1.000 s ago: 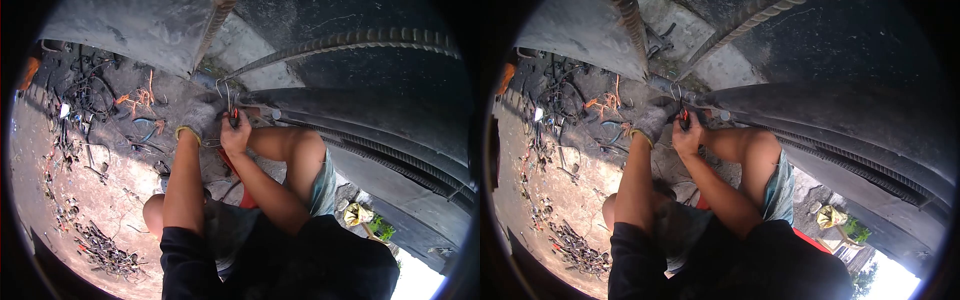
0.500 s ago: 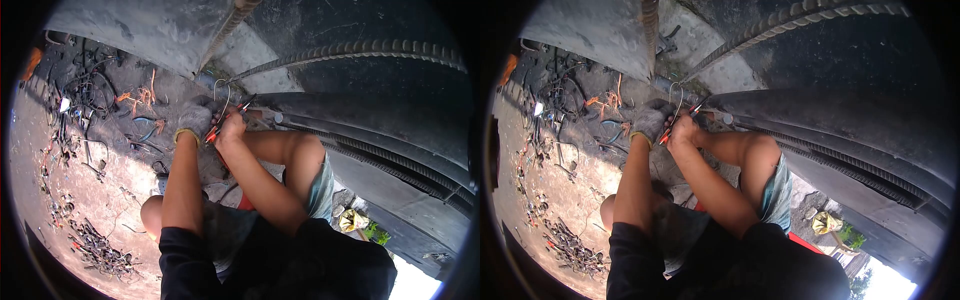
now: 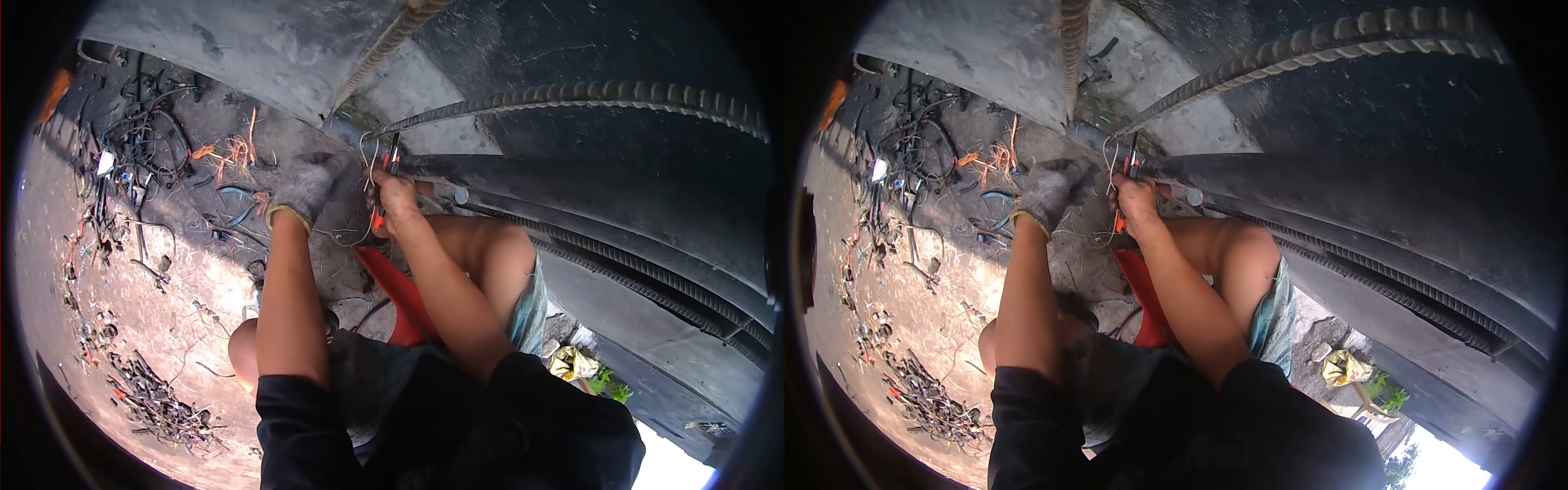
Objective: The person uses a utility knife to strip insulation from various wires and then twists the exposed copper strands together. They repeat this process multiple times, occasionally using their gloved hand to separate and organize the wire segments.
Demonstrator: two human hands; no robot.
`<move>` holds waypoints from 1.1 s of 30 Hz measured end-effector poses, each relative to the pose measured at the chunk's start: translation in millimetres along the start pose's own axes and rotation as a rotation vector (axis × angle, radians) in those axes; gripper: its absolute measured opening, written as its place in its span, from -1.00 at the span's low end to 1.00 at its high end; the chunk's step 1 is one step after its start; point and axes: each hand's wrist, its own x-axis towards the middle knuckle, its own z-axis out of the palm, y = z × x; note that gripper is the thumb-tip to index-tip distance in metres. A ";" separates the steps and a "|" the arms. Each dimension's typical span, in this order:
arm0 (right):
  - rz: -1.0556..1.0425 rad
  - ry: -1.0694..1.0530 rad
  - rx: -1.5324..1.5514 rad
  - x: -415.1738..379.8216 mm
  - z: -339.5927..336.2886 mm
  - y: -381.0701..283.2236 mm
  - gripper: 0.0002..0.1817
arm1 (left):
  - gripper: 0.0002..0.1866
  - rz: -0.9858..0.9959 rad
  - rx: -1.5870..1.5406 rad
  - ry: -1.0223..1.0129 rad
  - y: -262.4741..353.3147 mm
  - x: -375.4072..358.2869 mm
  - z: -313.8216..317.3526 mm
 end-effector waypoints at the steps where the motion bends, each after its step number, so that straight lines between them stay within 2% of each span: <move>1: 0.101 -0.072 0.090 0.5 -4.5 1.6 -0.91 | -0.58 -0.004 -0.002 0.001 1.7 0.9 -4.6; 2: 0.202 -0.143 0.180 1.9 -8.4 3.0 -0.91 | -0.55 0.016 -0.058 0.033 3.5 2.2 -8.7; 3: 0.206 -0.142 0.177 3.0 -11.2 5.0 -0.91 | -0.52 0.035 -0.113 0.066 4.0 2.1 -11.3; 4: 0.268 -0.237 0.267 4.6 -12.8 7.5 -0.90 | -0.52 0.033 -0.112 0.069 8.2 -2.5 -5.6; 5: 0.327 -0.334 0.360 5.2 -10.9 6.8 -0.89 | -0.50 -0.030 -0.110 -0.013 14.6 -7.5 6.5; 7: 0.350 -0.297 0.266 6.0 -8.6 4.4 -0.89 | -0.46 -0.119 -0.142 -0.206 17.1 -9.9 24.1; 9: 0.377 -0.253 0.165 5.0 -6.5 5.0 -0.89 | -0.47 -0.122 -0.043 -0.157 19.0 -2.8 33.1; 11: 0.262 -0.254 0.041 9.3 -6.0 7.9 -0.87 | -0.49 -0.114 0.042 -0.108 23.7 -1.8 35.0; 13: 0.199 -0.184 -0.012 6.7 -2.4 6.1 -0.88 | -0.54 0.100 0.340 0.003 28.5 -0.2 29.5; 15: 0.145 -0.112 -0.056 -1.3 3.9 -2.5 -0.89 | -0.54 0.136 0.351 0.055 7.6 18.8 23.9; 17: 0.158 0.068 -0.178 -8.5 7.3 -12.2 -0.91 | -0.53 0.164 0.360 0.104 -12.5 30.7 17.4; 19: 0.097 0.030 -0.117 -4.1 5.7 -2.0 -0.92 | -0.51 0.108 -0.075 0.005 -22.7 35.3 14.5; 20: 0.032 -0.012 -0.050 -2.5 6.0 1.3 -0.92 | -0.51 0.107 -0.077 0.005 -10.4 25.4 17.1; 22: 0.056 -0.023 -0.035 -0.3 5.9 5.4 -0.92 | -0.53 -0.105 -0.237 -0.140 11.5 7.5 21.9; 23: 0.079 -0.036 -0.021 0.4 6.1 6.8 -0.91 | -0.53 -0.106 -0.238 -0.139 9.0 9.1 23.7; 26: 0.097 -0.017 -0.124 2.4 4.7 9.3 -0.87 | -0.57 -0.060 -0.199 -0.114 -1.9 16.4 28.0; 28: 0.042 0.036 -0.206 1.7 3.2 9.0 -0.85 | -0.62 0.106 -0.031 -0.054 -6.9 20.8 28.8; 29: -0.017 0.087 -0.283 1.3 4.3 6.7 -0.83 | -0.62 0.107 -0.033 -0.051 -8.3 23.8 28.5; 32: -0.129 0.098 -0.247 7.7 0.4 10.6 -0.82 | -0.67 0.082 0.017 -0.036 -2.9 21.4 27.7; 33: -0.129 0.098 -0.247 9.0 -0.4 13.8 -0.82 | -0.68 0.120 0.253 0.024 1.5 20.0 28.3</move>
